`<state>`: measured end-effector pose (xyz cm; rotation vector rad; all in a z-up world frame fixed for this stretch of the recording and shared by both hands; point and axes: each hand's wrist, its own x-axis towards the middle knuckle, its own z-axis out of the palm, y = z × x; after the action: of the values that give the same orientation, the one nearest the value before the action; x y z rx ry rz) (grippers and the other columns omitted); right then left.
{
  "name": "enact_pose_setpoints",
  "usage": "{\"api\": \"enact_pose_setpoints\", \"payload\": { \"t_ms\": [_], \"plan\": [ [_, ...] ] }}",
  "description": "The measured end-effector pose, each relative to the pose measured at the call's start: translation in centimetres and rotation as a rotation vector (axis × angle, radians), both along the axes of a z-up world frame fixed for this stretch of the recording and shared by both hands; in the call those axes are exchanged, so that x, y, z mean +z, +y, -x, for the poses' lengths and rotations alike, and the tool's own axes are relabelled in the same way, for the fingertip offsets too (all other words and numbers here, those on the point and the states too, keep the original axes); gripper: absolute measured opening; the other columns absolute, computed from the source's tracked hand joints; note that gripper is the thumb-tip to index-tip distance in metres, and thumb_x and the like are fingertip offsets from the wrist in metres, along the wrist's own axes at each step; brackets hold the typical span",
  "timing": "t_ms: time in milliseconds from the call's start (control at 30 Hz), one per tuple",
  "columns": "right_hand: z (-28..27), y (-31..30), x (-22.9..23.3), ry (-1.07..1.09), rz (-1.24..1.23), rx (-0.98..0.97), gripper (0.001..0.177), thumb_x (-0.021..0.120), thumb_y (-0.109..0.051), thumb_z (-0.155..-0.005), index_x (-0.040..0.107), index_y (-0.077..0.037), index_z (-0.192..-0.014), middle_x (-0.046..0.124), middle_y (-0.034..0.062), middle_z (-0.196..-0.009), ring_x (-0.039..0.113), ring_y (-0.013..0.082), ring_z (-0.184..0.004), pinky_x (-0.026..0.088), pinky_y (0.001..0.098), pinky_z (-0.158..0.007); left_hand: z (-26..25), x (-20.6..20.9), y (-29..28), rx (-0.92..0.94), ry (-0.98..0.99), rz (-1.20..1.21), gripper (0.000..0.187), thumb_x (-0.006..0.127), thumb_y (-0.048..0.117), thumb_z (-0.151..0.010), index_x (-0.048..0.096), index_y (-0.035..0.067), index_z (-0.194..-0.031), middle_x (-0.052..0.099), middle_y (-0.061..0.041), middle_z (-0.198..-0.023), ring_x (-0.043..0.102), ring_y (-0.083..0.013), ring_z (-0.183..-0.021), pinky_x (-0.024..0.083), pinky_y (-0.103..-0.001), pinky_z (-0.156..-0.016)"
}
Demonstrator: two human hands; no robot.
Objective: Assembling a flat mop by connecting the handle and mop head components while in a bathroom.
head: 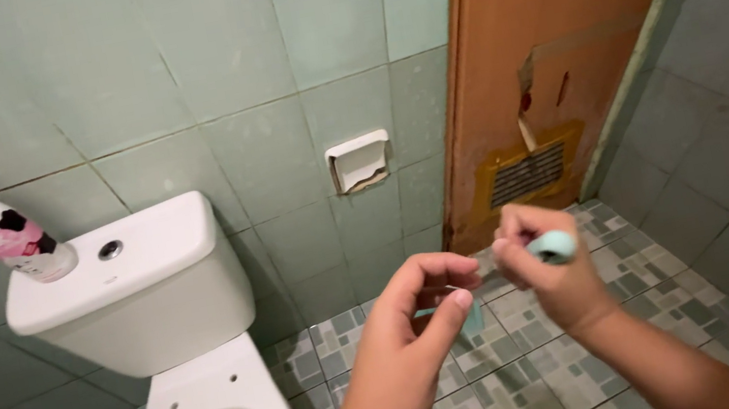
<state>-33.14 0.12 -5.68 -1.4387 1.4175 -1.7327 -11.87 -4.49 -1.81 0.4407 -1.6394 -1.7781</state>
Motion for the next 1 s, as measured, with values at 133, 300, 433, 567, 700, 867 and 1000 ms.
{"api": "enact_pose_setpoints", "payload": {
  "t_ms": [133, 300, 433, 567, 700, 867, 1000],
  "plan": [
    [-0.1, 1.8, 1.1, -0.124, -0.008, 0.078, 0.029, 0.060, -0.004, -0.089, 0.039, -0.009, -0.070, 0.043, -0.0004, -0.060, 0.038, 0.0093, -0.052, 0.029, 0.0264, -0.046, 0.4, -0.6, -0.4, -0.005, 0.009, -0.029, 0.023, 0.062, 0.014, -0.097, 0.066, 0.007, -0.119, 0.067, 0.001, -0.110, 0.059, -0.0088, -0.103, 0.050, -0.027, -0.091],
    [2.8, 0.1, -1.7, -0.069, 0.058, 0.018, 0.027, 0.059, -0.006, -0.091, 0.040, -0.009, -0.072, 0.048, 0.0005, -0.061, 0.040, 0.0087, -0.053, 0.034, 0.0262, -0.049, 1.6, -1.2, -0.6, -0.006, 0.016, -0.045, 0.023, 0.062, 0.013, -0.097, 0.066, 0.006, -0.118, 0.068, -0.001, -0.111, 0.060, -0.0094, -0.102, 0.050, -0.026, -0.091],
    [3.2, -1.0, -2.9, 0.033, -0.040, 0.007, 0.024, 0.061, -0.006, -0.088, 0.044, -0.008, -0.071, 0.049, -0.0005, -0.064, 0.043, 0.0076, -0.056, 0.034, 0.0252, -0.049, 2.0, -0.9, -0.7, -0.011, -0.040, -0.062, 0.023, 0.061, 0.014, -0.096, 0.066, 0.007, -0.117, 0.069, 0.001, -0.111, 0.061, -0.0088, -0.102, 0.050, -0.027, -0.090],
    [0.8, 0.9, -1.7, 0.040, -0.091, 0.158, 0.027, 0.066, -0.006, -0.088, 0.045, -0.007, -0.070, 0.050, -0.0006, -0.063, 0.044, 0.0084, -0.057, 0.035, 0.0256, -0.050, 1.9, -0.7, -1.2, 0.005, -0.032, -0.039, 0.024, 0.061, 0.015, -0.097, 0.066, 0.007, -0.118, 0.069, 0.000, -0.111, 0.059, -0.0100, -0.101, 0.049, -0.027, -0.090],
    [0.7, 2.0, -2.6, 0.099, -0.023, 0.190, 0.027, 0.065, -0.004, -0.087, 0.042, -0.008, -0.073, 0.048, -0.0018, -0.069, 0.043, 0.0080, -0.066, 0.037, 0.0256, -0.057, 1.6, -1.0, -1.7, 0.026, -0.018, -0.034, 0.023, 0.062, 0.015, -0.097, 0.066, 0.007, -0.119, 0.067, 0.000, -0.112, 0.059, -0.0094, -0.103, 0.049, -0.027, -0.093],
    [3.7, -1.3, -4.4, 0.193, -0.064, -0.025, 0.028, 0.064, -0.007, -0.087, 0.042, -0.009, -0.069, 0.048, -0.0011, -0.061, 0.043, 0.0076, -0.057, 0.035, 0.0254, -0.051, 1.2, -0.8, -1.8, 0.044, -0.048, -0.052, 0.024, 0.061, 0.016, -0.097, 0.066, 0.007, -0.118, 0.069, 0.000, -0.110, 0.061, -0.0093, -0.104, 0.049, -0.027, -0.094],
    [1.5, -2.0, -1.7, 0.084, -0.070, 0.081, 0.029, 0.065, -0.007, -0.088, 0.041, -0.009, -0.070, 0.046, -0.0003, -0.062, 0.040, 0.0084, -0.058, 0.033, 0.0259, -0.052, 0.7, -0.1, -1.5, 0.069, -0.098, 0.011, 0.023, 0.061, 0.017, -0.097, 0.067, 0.007, -0.117, 0.068, 0.001, -0.108, 0.059, -0.0097, -0.101, 0.050, -0.028, -0.091]
  ]
}}
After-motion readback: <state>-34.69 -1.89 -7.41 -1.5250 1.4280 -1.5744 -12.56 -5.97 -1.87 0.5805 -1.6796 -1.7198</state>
